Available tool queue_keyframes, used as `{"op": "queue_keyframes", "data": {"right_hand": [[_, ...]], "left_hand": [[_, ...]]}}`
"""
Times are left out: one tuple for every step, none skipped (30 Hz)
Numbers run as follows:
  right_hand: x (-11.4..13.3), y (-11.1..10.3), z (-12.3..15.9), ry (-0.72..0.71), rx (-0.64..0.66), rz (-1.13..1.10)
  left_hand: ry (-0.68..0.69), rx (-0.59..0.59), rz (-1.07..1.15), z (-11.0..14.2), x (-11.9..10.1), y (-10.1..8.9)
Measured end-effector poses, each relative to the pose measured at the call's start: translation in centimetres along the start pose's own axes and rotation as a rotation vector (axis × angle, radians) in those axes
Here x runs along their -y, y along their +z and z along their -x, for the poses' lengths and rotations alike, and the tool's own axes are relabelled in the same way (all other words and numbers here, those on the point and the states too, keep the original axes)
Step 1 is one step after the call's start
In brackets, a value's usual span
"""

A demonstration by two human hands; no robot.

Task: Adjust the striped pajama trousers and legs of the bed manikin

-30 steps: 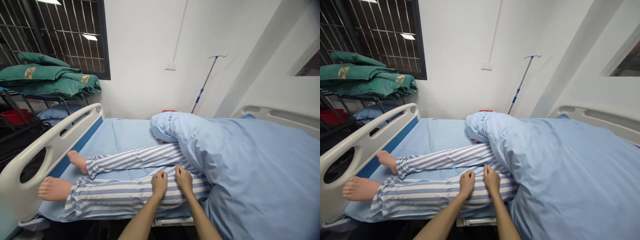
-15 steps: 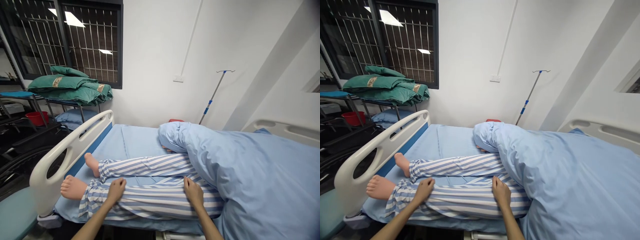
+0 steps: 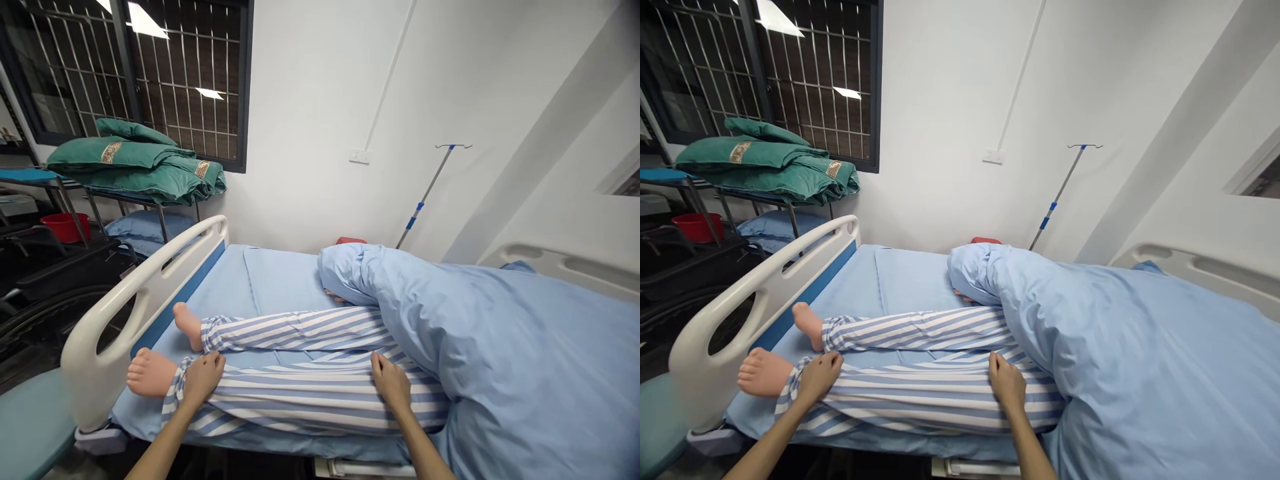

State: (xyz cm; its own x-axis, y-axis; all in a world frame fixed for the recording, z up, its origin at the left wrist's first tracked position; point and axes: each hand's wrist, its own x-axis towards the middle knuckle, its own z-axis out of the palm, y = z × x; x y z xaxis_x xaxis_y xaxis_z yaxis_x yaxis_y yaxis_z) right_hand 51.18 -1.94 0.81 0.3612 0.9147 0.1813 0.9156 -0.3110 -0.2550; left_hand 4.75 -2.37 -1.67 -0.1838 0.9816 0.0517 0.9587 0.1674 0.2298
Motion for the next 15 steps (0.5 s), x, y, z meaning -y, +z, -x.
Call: {"op": "queue_keyframes", "data": {"right_hand": [[0.1, -0.1, 0.0, 0.022, -0.004, -0.038], [0.2, -0.1, 0.1, 0.051, -0.018, -0.081], [0.7, 0.0, 0.3, 0.085, -0.042, -0.127], [1.3, 0.1, 0.6, 0.113, -0.067, -0.173], [2.3, 0.4, 1.1, 0.132, -0.084, -0.215], [3.7, 0.9, 1.8, 0.135, -0.086, -0.25], [5.5, 1.5, 2.7, 0.116, -0.073, -0.28], [7.6, 2.2, 3.8, 0.08, -0.039, -0.297], [10.1, 3.1, 5.1, 0.028, -0.001, -0.306], [12.7, 4.1, 6.5, -0.047, 0.027, -0.317], [15.6, 5.0, 7.9, -0.115, 0.037, -0.326], [18.6, 6.0, 9.4, -0.167, 0.028, -0.331], [21.6, 6.8, 10.9, -0.208, 0.016, -0.344], [24.5, 7.6, 12.2, -0.238, 0.008, -0.373], [27.2, 8.1, 13.4, -0.28, 0.019, -0.406]], "left_hand": [[-0.005, -0.005, 0.002, 0.0, 0.0, 0.0], [-0.014, -0.009, 0.006, -0.1, 0.0, -0.1], [-0.022, -0.01, 0.012, -0.1, 0.1, -0.1], [-0.03, -0.011, 0.017, -0.1, 0.1, -0.2], [-0.038, -0.013, 0.023, -0.2, 0.0, -0.2], [-0.041, -0.019, 0.029, -0.1, 0.0, -0.3], [-0.041, -0.022, 0.037, -0.1, 0.0, -0.3], [-0.043, -0.025, 0.045, -0.1, -0.1, -0.3], [-0.046, -0.029, 0.054, -0.1, -0.1, -0.3], [-0.049, -0.03, 0.062, 0.0, -0.1, -0.2], [-0.049, -0.031, 0.066, 0.0, -0.1, -0.2], [-0.047, -0.03, 0.065, 0.0, -0.1, -0.1], [-0.032, -0.027, 0.059, 0.0, 0.0, 0.0], [-0.009, -0.025, 0.05, 0.0, 0.2, 0.1], [0.017, -0.021, 0.045, -0.1, 0.4, 0.2]]}}
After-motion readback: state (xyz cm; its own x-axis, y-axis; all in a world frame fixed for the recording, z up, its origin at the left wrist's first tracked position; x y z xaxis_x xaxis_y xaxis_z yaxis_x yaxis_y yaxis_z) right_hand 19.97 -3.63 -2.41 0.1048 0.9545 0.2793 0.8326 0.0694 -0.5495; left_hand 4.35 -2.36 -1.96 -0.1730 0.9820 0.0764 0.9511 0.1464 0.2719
